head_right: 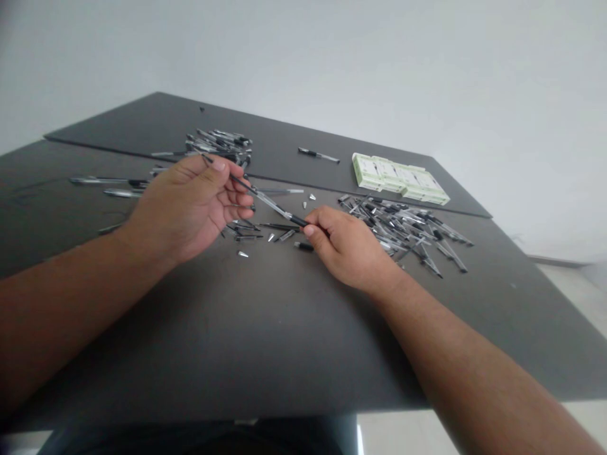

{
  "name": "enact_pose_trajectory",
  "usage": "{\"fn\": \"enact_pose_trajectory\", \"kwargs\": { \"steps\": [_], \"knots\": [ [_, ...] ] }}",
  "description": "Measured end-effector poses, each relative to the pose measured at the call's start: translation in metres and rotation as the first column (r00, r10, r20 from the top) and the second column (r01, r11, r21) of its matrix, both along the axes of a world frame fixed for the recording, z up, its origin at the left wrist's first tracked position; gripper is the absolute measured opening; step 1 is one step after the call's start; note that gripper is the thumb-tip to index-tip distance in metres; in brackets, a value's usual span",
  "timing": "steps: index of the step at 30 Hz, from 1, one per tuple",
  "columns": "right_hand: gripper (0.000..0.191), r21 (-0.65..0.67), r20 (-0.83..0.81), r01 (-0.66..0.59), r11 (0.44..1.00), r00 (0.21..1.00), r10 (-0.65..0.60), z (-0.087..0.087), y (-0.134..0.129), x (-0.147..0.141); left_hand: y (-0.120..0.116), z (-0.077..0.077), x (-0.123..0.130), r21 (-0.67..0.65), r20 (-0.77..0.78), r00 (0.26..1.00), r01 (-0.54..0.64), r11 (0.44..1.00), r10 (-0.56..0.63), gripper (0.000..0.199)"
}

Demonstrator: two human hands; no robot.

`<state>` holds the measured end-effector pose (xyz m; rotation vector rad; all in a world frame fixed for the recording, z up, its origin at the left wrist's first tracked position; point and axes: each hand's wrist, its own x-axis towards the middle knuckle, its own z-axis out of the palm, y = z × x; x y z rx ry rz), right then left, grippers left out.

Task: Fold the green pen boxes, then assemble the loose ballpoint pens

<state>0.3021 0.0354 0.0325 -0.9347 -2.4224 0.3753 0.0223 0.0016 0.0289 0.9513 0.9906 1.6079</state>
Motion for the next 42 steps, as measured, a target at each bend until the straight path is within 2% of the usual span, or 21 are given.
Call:
{"fn": "enact_pose_trajectory", "kwargs": {
  "steps": [7,14,26,42],
  "knots": [
    [0.026,-0.007,-0.002,0.009,1.000,1.000,-0.009,-0.0004,-0.0005,-0.0006,-0.0001,-0.0015,-0.0014,0.017,-0.010,1.000,0.014,1.000,-0.013,0.026],
    [0.043,-0.023,0.012,0.007,1.000,1.000,-0.007,0.0007,0.0003,0.0005,-0.0006,-0.0003,-0.0001,0.025,-0.016,1.000,0.015,1.000,-0.014,0.026],
    [0.036,-0.009,0.011,-0.012,1.000,1.000,0.012,0.0006,0.0003,-0.0002,-0.0001,-0.0011,0.0001,0.009,-0.005,1.000,0.014,1.000,-0.014,0.025],
    [0.040,-0.016,0.023,-0.001,1.000,1.000,0.001,0.0014,0.0006,0.0000,-0.0014,0.0004,-0.0001,0.027,-0.026,1.000,0.012,1.000,-0.011,0.027]
  ]
}}
